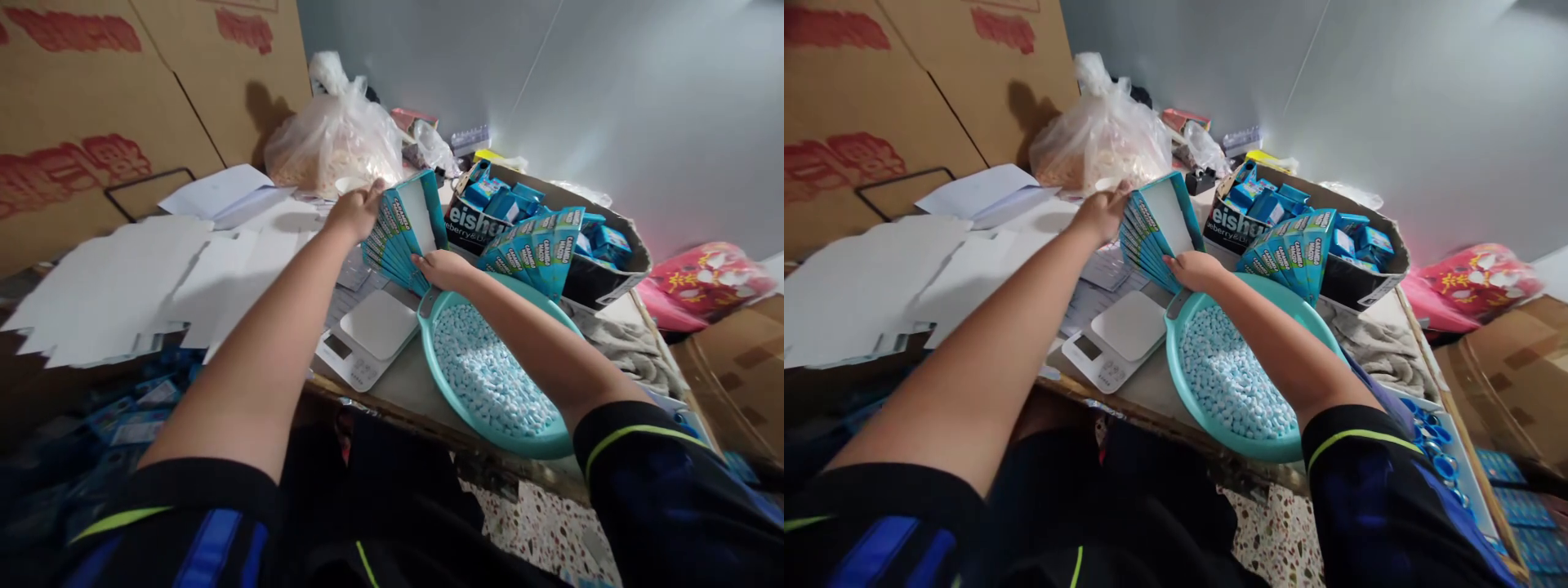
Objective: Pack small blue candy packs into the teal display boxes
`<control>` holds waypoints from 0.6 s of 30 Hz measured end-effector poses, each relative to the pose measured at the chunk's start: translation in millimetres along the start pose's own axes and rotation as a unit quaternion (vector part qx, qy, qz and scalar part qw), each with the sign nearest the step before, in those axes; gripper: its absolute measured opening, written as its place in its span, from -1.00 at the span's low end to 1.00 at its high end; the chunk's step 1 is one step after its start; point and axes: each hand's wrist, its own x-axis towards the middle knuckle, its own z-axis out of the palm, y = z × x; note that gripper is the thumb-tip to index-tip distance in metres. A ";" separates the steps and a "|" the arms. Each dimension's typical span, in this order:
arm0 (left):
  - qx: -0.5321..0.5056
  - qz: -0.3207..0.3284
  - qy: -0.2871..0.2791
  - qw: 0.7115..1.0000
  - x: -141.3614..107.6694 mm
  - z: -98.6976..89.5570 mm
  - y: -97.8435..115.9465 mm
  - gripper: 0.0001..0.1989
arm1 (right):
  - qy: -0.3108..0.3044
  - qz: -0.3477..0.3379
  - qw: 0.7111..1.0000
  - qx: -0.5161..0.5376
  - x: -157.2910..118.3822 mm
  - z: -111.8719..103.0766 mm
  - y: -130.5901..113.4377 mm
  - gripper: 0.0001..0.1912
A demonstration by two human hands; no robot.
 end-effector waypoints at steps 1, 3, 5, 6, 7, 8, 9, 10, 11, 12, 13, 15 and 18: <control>-0.003 0.031 -0.015 0.999 2.9 -2.5 5.8 -0.29 | -0.004 -0.001 1.000 0.000 0.3 0.9 -0.2 -0.19; -0.028 0.098 -0.051 0.993 6.9 -3.9 18.8 -0.35 | -0.013 -0.006 1.000 0.001 -0.6 2.8 -0.9 -0.18; -0.060 0.130 -0.083 0.986 7.0 -1.9 28.9 -0.37 | -0.014 -0.012 1.000 0.008 -2.3 4.7 -1.3 -0.24; -0.079 0.134 -0.092 0.984 5.5 -0.8 31.1 -0.37 | -0.008 -0.009 1.000 0.014 -3.2 5.8 -1.2 -0.30; -0.105 0.130 -0.090 0.982 3.0 -0.2 30.6 -0.38 | 0.004 0.000 1.000 0.022 -4.0 7.0 -0.7 -0.38; -0.139 0.121 -0.078 0.980 -0.3 -0.5 27.2 -0.39 | 0.023 0.016 0.999 0.033 -4.6 8.4 0.1 -0.46; -0.175 0.107 -0.059 0.977 -4.6 -1.6 20.6 -0.42 | 0.048 0.036 0.997 0.043 -4.9 10.0 1.2 -0.53; -0.208 0.086 -0.036 0.974 -9.7 -3.4 11.2 -0.45 | 0.079 0.056 0.994 0.054 -5.1 11.9 2.7 -0.59; -0.230 0.056 -0.003 0.971 -15.6 -5.3 -0.6 -0.49 | 0.111 0.075 0.989 0.065 -5.3 13.9 4.3 -0.63; -0.231 0.020 0.037 0.972 -22.2 -7.1 -14.4 -0.52 | 0.141 0.088 0.983 0.078 -5.4 15.8 5.9 -0.66; -0.206 -0.016 0.068 0.976 -28.9 -8.2 -29.4 -0.57 | 0.165 0.093 0.978 0.090 -5.3 17.5 7.4 -0.68; -0.098 -0.060 0.084 0.990 -41.2 -7.7 -59.7 -0.67 | 0.184 0.091 0.972 0.115 -4.6 20.0 9.5 -0.69; 0.046 -0.033 0.023 0.998 -49.8 1.2 -96.7 -0.70 | 0.193 0.084 0.967 0.141 -1.9 22.5 12.1 -0.70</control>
